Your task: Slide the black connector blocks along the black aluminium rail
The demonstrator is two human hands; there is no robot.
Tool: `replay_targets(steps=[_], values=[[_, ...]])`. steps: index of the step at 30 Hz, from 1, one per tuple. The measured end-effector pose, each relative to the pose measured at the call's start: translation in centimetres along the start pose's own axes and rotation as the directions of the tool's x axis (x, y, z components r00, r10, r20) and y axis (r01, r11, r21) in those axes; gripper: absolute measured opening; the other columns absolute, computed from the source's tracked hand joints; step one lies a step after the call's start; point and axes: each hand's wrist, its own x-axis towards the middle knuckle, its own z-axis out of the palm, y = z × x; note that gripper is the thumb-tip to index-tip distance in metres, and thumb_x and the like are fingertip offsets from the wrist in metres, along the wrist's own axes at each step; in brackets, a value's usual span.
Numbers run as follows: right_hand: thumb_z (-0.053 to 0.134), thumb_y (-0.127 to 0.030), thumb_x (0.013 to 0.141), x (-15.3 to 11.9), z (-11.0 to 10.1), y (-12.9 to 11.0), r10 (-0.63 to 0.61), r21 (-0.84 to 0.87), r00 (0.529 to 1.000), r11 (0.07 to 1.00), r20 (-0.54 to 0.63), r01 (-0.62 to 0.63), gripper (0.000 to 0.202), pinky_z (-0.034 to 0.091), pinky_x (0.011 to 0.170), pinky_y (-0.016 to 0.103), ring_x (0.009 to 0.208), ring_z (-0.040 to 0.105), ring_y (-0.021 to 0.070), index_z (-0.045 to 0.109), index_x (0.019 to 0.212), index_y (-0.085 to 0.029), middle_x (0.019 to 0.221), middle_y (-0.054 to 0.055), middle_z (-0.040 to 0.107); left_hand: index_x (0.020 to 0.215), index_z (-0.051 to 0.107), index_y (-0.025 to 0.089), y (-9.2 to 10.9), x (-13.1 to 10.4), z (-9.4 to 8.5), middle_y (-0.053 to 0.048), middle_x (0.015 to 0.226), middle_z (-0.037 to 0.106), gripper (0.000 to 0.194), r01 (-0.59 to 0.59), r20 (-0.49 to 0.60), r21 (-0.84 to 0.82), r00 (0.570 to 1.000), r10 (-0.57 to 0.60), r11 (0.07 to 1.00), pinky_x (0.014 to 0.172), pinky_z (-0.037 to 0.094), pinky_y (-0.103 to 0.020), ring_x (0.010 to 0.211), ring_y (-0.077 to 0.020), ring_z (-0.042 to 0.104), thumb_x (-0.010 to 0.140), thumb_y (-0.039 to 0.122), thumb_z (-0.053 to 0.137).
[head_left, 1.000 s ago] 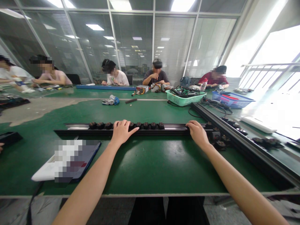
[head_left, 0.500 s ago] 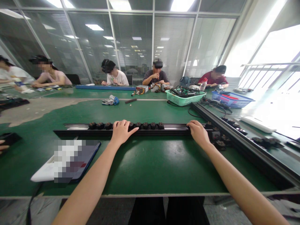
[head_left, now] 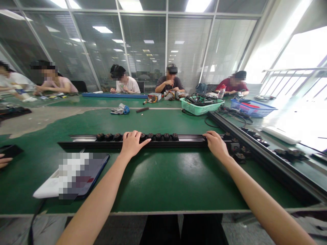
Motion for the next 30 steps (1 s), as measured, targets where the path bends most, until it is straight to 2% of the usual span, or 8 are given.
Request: replay_targets(steps=[16, 30], values=[[0.043, -0.02, 0.097, 0.1, 0.1, 0.8, 0.004, 0.005, 1.0, 1.0, 0.02, -0.004, 0.037, 0.054, 0.093, 0.037, 0.116, 0.061, 0.0253, 0.076, 0.112, -0.023, 0.126, 0.01, 0.066, 0.119, 0.068, 0.016, 0.0, 0.0, -0.1, -0.017, 0.121, 0.066, 0.076, -0.004, 0.001, 0.038, 1.0, 0.004, 0.999, 0.108, 0.032, -0.049, 0.116, -0.0347, 0.057, 0.096, 0.078, 0.03], [0.045, -0.018, 0.095, 0.4, -0.1, 1.0, 0.022, 0.015, 0.999, 1.0, 0.026, -0.023, 0.037, 0.054, 0.092, 0.037, 0.113, 0.061, 0.0249, 0.078, 0.111, -0.025, 0.124, 0.01, 0.067, 0.12, 0.068, 0.016, -0.1, 0.0, 0.1, -0.017, 0.121, 0.066, 0.075, -0.01, -0.009, 0.033, 1.0, 0.01, 0.999, 0.108, 0.032, -0.049, 0.115, -0.0344, 0.057, 0.096, 0.077, 0.032]])
